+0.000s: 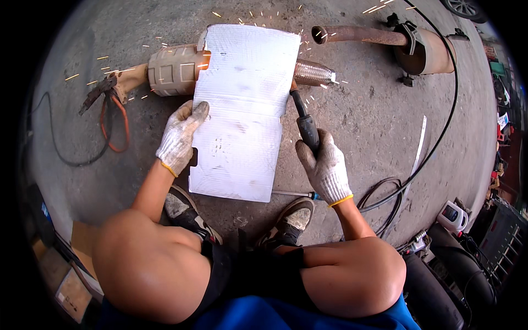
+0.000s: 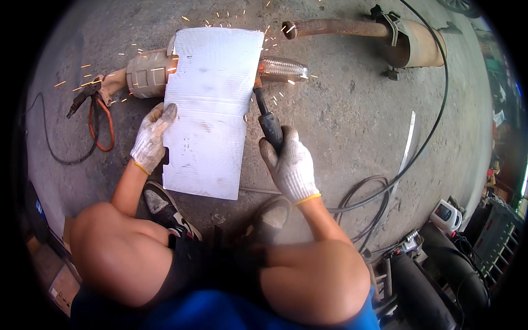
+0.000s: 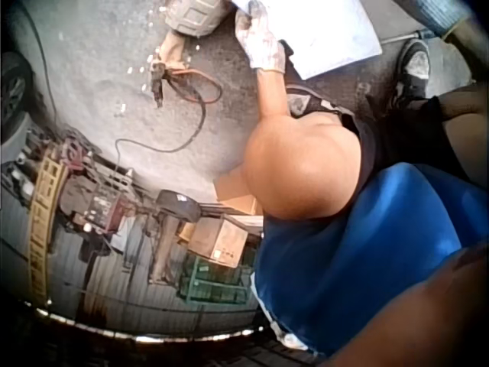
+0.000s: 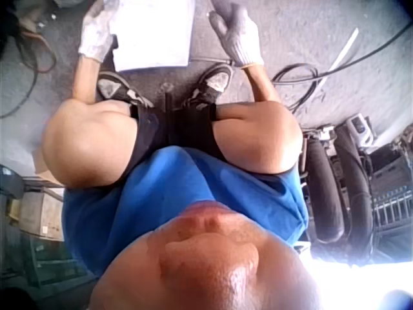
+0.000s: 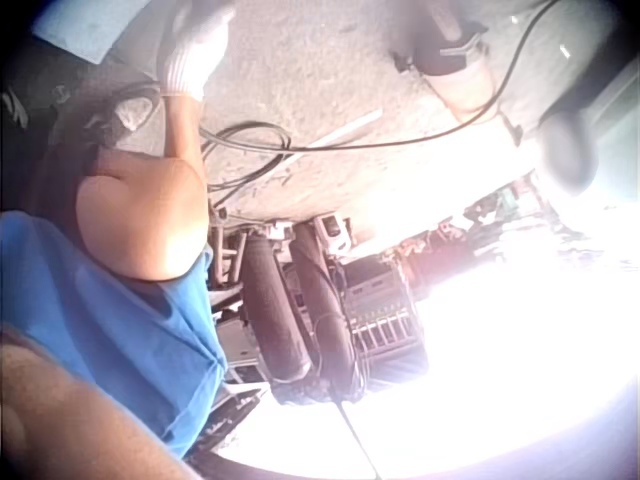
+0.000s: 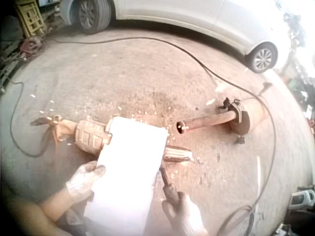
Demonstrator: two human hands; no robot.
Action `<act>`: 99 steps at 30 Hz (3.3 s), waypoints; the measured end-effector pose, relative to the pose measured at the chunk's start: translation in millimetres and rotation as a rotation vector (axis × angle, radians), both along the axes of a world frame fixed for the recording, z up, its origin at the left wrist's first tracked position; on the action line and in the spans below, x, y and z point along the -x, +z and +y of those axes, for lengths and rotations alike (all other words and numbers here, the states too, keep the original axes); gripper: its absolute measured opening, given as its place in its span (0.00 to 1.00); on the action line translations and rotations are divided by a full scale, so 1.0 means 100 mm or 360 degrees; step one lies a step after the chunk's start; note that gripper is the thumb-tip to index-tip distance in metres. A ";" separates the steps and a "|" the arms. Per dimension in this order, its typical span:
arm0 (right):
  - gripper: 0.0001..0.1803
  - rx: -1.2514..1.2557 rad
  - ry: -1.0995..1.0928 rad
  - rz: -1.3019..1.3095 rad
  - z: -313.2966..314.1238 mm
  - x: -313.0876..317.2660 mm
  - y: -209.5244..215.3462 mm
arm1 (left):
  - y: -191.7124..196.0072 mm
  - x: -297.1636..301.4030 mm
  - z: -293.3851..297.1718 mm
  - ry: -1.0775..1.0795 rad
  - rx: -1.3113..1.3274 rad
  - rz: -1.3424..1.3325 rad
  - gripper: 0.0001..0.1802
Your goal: The person sits on the floor and uses a welding torch to attach a white metal plate to a rusty exhaust pipe. They hold the plate in place with one hand while applying the welding torch with the other, creating sparks and fusing the metal pieces together.
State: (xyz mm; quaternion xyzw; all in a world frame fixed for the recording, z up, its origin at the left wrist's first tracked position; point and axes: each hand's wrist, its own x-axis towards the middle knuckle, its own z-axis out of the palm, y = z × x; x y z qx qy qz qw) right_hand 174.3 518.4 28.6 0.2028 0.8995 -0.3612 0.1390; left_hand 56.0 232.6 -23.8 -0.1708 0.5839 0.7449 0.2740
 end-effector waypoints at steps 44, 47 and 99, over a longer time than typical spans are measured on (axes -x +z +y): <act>0.27 0.0139 -0.0166 0.0038 0.05 -0.22 0.03 | 0.02 -0.01 -0.04 0.0343 0.0038 0.0014 0.15; 0.28 0.0179 -0.0204 0.0078 0.04 -0.29 -0.07 | -0.05 -0.02 -0.08 0.0336 0.0008 0.0017 0.16; 0.24 -0.0155 -0.0185 0.0152 -0.17 -0.12 -0.26 | 0.06 -0.03 -0.01 -0.0126 0.0116 0.0177 0.21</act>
